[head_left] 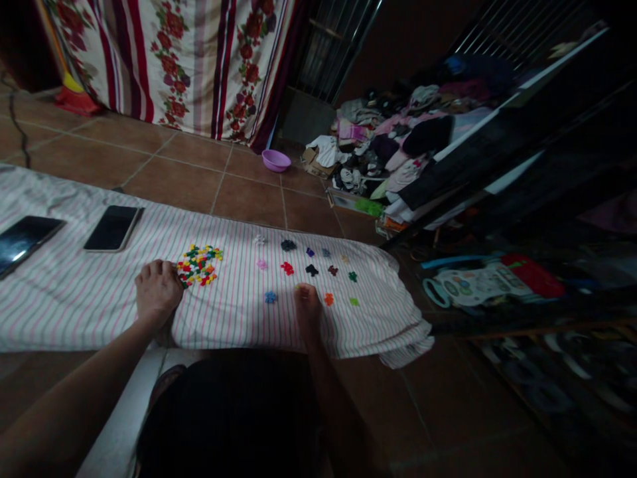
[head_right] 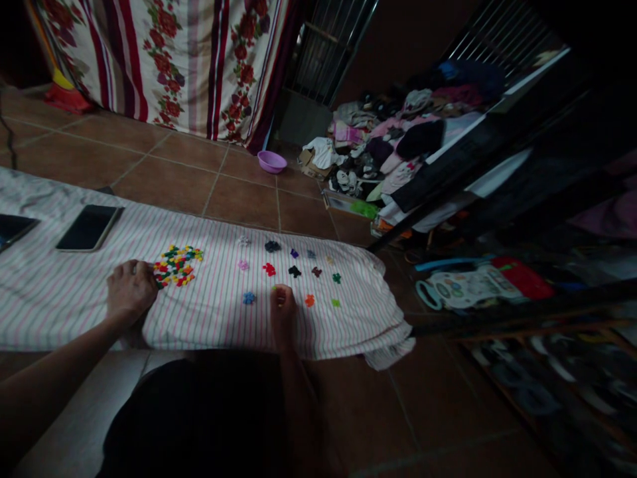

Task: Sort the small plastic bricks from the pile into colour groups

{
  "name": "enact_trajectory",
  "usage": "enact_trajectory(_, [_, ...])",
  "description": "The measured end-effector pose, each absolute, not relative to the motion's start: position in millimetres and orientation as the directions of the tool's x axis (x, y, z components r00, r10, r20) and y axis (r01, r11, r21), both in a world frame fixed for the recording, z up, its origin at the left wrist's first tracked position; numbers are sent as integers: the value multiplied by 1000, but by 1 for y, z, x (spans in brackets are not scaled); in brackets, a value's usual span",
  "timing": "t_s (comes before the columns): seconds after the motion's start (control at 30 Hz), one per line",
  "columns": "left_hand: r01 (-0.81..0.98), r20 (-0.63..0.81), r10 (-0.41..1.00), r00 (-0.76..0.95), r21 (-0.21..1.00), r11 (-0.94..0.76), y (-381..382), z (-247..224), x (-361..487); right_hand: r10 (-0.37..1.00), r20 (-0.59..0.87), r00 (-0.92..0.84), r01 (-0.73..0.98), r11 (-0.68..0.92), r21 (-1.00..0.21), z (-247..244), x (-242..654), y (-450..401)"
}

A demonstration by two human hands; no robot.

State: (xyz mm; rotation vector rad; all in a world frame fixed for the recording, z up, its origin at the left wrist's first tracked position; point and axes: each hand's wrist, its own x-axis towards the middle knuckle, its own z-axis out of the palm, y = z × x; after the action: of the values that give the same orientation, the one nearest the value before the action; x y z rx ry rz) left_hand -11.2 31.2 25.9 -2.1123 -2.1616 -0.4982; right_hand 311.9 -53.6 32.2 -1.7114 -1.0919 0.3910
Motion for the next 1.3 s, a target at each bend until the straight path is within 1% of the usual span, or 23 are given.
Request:
enact_trajectory(0.13, [985,272,961,-40,170,-7,31,26,-11,711,232,664,484,-173,-858,29,358,-68])
enact_trajectory(0.23, [985,276,960,-41,173,-8,31,27,-11,621,275,734,522,-256,-814,23,393,-80])
enact_trajectory(0.3, [984,279,959,-43,180,-8,30,27,-11,578,324,749,562,-295,-773,18,416,-87])
enact_trajectory(0.43, [984,281,959,-42,177,-9,31,27,-11,488,389,782,604,-435,-668,8,457,-98])
enact_trajectory(0.53, [985,286,957,-38,172,-13,31,27,-11,500,389,774,622,-481,-618,1,478,-101])
enact_trajectory(0.77, [981,291,956,-47,194,-11,31,28,-10,538,345,769,630,-545,-553,-6,495,-93])
enact_trajectory(0.97, [972,277,959,-54,234,-13,31,29,-10,555,313,771,622,-546,-561,-7,500,-86])
enact_trajectory(1.17, [984,272,962,-36,176,-13,31,28,-11,595,340,728,660,-476,-581,-13,504,-88])
enact_trajectory(1.3, [989,285,958,-32,147,-11,32,27,-11,607,343,717,673,-473,-569,-12,504,-83])
